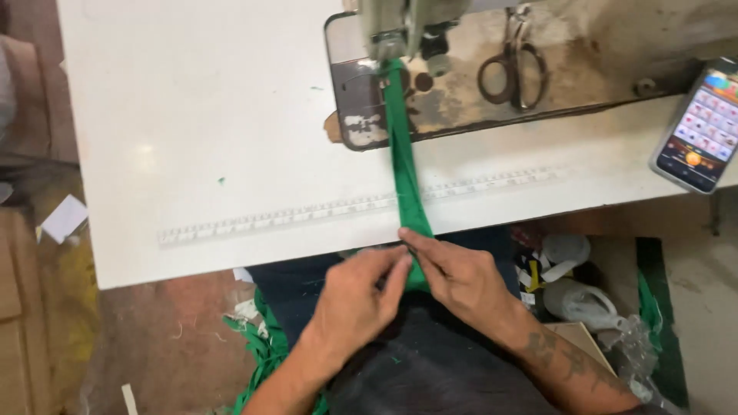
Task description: The person is using an industrial sewing machine to join or hem green fabric strips, guiding the material with both hands.
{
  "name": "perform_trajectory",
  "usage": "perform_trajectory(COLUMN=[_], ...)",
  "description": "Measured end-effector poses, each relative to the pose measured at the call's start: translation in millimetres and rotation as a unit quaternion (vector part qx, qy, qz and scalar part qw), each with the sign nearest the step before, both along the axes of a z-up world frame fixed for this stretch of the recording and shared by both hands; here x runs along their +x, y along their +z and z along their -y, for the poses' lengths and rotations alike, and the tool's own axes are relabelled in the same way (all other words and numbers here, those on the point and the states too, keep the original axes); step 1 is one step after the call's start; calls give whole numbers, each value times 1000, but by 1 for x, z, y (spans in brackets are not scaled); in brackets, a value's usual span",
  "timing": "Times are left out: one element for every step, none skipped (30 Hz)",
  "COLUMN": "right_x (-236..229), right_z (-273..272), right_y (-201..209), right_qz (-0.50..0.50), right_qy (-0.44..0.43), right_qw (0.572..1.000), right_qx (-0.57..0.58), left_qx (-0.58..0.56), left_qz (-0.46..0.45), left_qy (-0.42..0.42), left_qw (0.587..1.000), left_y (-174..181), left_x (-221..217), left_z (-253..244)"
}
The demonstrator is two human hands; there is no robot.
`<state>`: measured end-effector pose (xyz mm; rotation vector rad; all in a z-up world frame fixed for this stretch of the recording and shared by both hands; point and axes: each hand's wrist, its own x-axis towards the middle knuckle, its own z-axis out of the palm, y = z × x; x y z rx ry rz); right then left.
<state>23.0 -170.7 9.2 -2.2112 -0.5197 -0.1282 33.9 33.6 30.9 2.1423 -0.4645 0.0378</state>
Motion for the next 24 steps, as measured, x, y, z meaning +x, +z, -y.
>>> perform_trajectory(right_x=[3, 7, 6, 6, 6, 1, -3, 6, 1, 1, 4, 10, 16, 13, 13, 13, 12, 12, 13, 13, 16, 12, 8, 9], right_z=[-6, -11, -9, -8, -8, -3, 1, 2, 1, 5, 10, 2, -4, -9, -9, -9, -9, -8, -7, -6, -3, 2, 7, 5], right_y=[12, 25, 22, 19, 18, 12, 9, 4, -3, -11, -23, -4, 12, 28, 26, 24, 22, 20, 18, 15, 2, -11, -25, -18], right_qz=[-35, -69, -68, -59, -49, -35, -36, -23, 7, -42, -90, -76, -220, -366, -362, -342, -322, -324, -322, -322, -324, -224, -122, -140], right_qy=[-33, -71, -66, -73, -80, -74, -58, -39, -30, -62, -95, -88, -152, -219, -218, -217, -217, -219, -214, -209, -212, -169, -125, -133], right_qw=[999, 994, 994, 995, 995, 996, 998, 999, 999, 997, 991, 993, 963, 904, 906, 913, 920, 919, 921, 923, 922, 959, 985, 981], right_qx=[24, 45, 44, 34, 23, 28, 11, -2, 7, -13, -31, -30, -28, -25, -26, -36, -46, -47, -40, -32, -31, -22, -11, -17], left_qx=[27, 52, 52, 76, 100, 106, 102, 104, 118, 126, 134, 138, 176, 210, 210, 210, 211, 209, 210, 210, 209, 188, 166, 158], left_qz=[71, 143, 144, 225, 304, 317, 274, 243, 269, 253, 238, 250, 277, 295, 298, 307, 316, 315, 313, 310, 309, 326, 343, 327], left_qy=[29, 53, 57, 35, 11, 17, -52, -117, -107, -118, -128, -120, -120, -125, -121, -119, -117, -118, -116, -115, -117, -112, -106, -115], left_qw=[997, 987, 987, 971, 947, 942, 955, 957, 950, 952, 954, 951, 937, 924, 923, 921, 918, 918, 919, 920, 920, 920, 918, 925], left_y=[6, 12, 8, 5, 4, -4, -8, -8, 2, 11, 15, 15, 11, 4, 4, 4, 3, 3, 3, 2, 5, 6, 5, 5], left_x=[12, 26, 41, 56, 72, 71, 72, 84, 80, 80, 80, 82, 85, 80, 80, 79, 79, 77, 75, 74, 78, 75, 74, 76], left_z=[-4, -7, -10, -14, -18, -19, -20, -26, -26, -23, -18, -19, -20, -18, -18, -18, -17, -17, -17, -17, -18, -17, -15, -17])
